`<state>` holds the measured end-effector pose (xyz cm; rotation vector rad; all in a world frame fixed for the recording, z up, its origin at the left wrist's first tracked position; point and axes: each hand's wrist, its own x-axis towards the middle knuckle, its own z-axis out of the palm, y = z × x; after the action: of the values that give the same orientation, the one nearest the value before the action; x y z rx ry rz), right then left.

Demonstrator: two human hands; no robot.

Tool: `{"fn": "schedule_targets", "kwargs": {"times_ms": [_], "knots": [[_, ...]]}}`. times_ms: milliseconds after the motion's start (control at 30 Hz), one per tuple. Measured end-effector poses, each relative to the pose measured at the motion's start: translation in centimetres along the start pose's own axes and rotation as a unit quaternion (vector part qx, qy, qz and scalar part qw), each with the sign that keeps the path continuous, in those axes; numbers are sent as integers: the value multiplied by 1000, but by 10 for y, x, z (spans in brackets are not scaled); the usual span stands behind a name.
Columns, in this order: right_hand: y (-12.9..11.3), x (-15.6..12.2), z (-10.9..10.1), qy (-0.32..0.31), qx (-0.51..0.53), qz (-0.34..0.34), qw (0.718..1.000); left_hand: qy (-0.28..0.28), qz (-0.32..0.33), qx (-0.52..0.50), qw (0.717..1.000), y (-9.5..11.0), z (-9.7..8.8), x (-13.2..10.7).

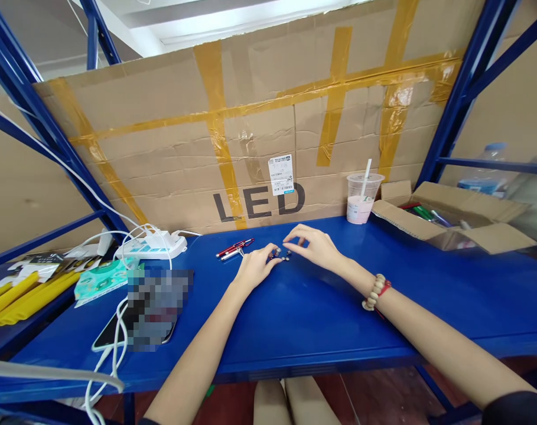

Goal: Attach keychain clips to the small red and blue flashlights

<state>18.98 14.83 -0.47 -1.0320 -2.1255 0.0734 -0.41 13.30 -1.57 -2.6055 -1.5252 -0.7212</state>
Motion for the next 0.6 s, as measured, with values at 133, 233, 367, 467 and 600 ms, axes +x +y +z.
{"fn": "schedule_targets", "kwargs": {"times_ms": [133,233,367,467,600], "knots": [[8,0,-2,-58,-70,27,995,2,-9,-7,1000,-1,-2,-1],[12,-3,7,-135,-123,13,983,-4,-5,-13,1000,1,-4,-2],[13,-5,18,-155,-139,24,978,-12,9,-19,1000,1,-4,-2],[12,-4,19,-149,-131,32,980,-13,21,-28,999,-2,-2,-1],[9,-3,17,-138,-131,46,981,-8,29,-30,999,-2,-1,-1]]}}
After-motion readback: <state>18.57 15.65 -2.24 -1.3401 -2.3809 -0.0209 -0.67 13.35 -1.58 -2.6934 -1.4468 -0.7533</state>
